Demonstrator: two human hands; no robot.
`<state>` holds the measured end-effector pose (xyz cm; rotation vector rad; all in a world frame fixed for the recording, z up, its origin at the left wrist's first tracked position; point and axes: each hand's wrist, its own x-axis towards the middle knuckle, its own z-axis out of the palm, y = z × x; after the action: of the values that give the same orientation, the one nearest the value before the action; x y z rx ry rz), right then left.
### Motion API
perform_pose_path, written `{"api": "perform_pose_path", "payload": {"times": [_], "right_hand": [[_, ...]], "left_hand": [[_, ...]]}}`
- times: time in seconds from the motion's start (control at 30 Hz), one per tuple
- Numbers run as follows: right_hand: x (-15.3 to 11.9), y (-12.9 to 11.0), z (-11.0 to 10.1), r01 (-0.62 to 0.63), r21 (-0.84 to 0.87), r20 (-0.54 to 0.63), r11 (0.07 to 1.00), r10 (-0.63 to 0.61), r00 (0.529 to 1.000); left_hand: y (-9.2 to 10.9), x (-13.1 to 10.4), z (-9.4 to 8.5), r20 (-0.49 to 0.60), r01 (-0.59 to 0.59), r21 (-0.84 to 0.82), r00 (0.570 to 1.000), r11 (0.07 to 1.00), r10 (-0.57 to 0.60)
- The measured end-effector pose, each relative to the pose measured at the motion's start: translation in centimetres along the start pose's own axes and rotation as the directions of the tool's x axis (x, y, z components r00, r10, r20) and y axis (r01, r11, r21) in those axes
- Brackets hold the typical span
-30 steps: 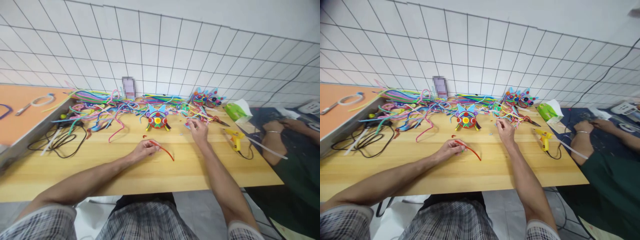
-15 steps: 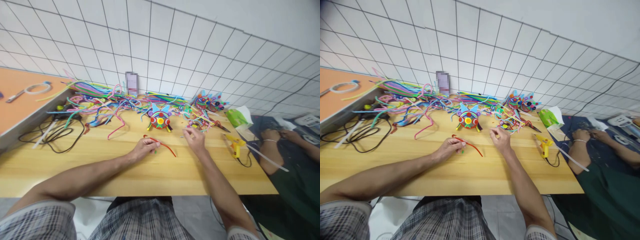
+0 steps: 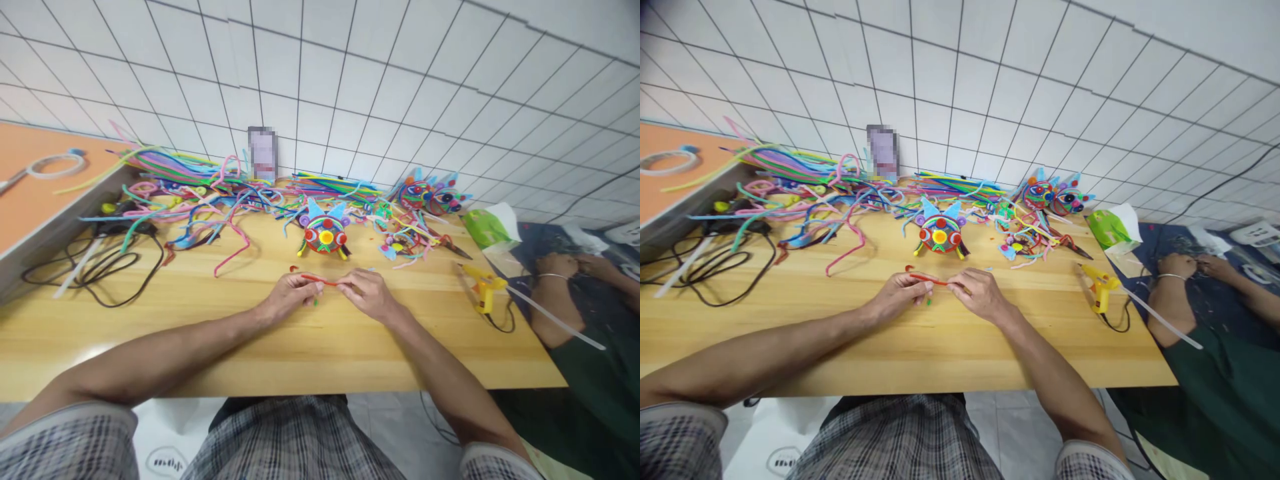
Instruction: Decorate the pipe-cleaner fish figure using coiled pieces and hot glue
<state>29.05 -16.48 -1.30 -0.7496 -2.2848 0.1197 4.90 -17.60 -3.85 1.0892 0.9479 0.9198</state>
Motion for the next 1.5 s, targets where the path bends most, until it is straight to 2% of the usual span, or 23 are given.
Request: {"api": "perform_pose_path", "payload": {"times": [0.1, 0.23, 0.47, 0.63, 0.77, 1.0, 1.1, 1.2, 1.3, 1.4, 1.5], "right_hand": [[0.0, 0.4, -0.9, -0.02, -0.043, 0.036, 0.999, 0.022, 0.999], [0.0, 0.8, -1.8, -0.04, -0.096, 0.045, 0.995, 0.045, 0.998], [-0.1, 0.9, -1.5, -0.077, -0.071, 0.098, 0.994, 0.084, 0.992], [-0.3, 1.2, -1.2, -0.095, -0.132, 0.095, 0.987, 0.108, 0.99], [0.4, 0.1, -0.6, -0.174, -0.077, 0.128, 0.982, 0.182, 0.975], [3.2, -2.2, 1.0, -0.204, 0.008, 0.104, 0.979, 0.202, 0.974], [4.0, -2.1, 1.1, -0.191, -0.037, 0.1, 0.981, 0.194, 0.976], [4.3, -1.8, 1.4, -0.128, -0.104, 0.116, 0.986, 0.14, 0.983], [3.9, -1.7, 2.2, -0.067, -0.125, 0.099, 0.99, 0.08, 0.992], [3.1, -1.5, 3.1, -0.06, -0.131, 0.07, 0.99, 0.07, 0.995], [2.3, -1.0, 3.1, -0.079, -0.131, 0.083, 0.988, 0.09, 0.992]], "left_hand": [[0.2, 0.0, -0.4, 0.008, -0.027, 0.01, 1.0, 1.0, 0.027], [0.7, 0.1, -0.9, -0.026, -0.07, 0.11, 0.997, 0.991, 0.074], [0.9, 0.0, -1.0, -0.033, -0.123, 0.117, 0.991, 0.986, 0.128], [1.3, 0.4, -1.3, -0.018, -0.14, 0.226, 0.989, 0.964, 0.148], [1.8, 0.4, -1.4, -0.013, -0.179, 0.255, 0.982, 0.95, 0.189], [4.0, 0.1, -1.5, 0.066, -0.245, 0.296, 0.97, 0.923, 0.236], [5.3, 0.3, -2.3, 0.122, -0.256, 0.423, 0.967, 0.869, 0.225], [6.0, 0.5, -3.1, 0.177, -0.267, 0.616, 0.964, 0.741, 0.2], [5.9, 0.6, -3.5, 0.204, -0.287, 0.714, 0.958, 0.639, 0.202], [5.0, 0.7, -3.4, 0.22, -0.307, 0.725, 0.952, 0.616, 0.214], [3.8, 0.8, -3.4, 0.233, -0.331, 0.678, 0.944, 0.656, 0.235]]}}
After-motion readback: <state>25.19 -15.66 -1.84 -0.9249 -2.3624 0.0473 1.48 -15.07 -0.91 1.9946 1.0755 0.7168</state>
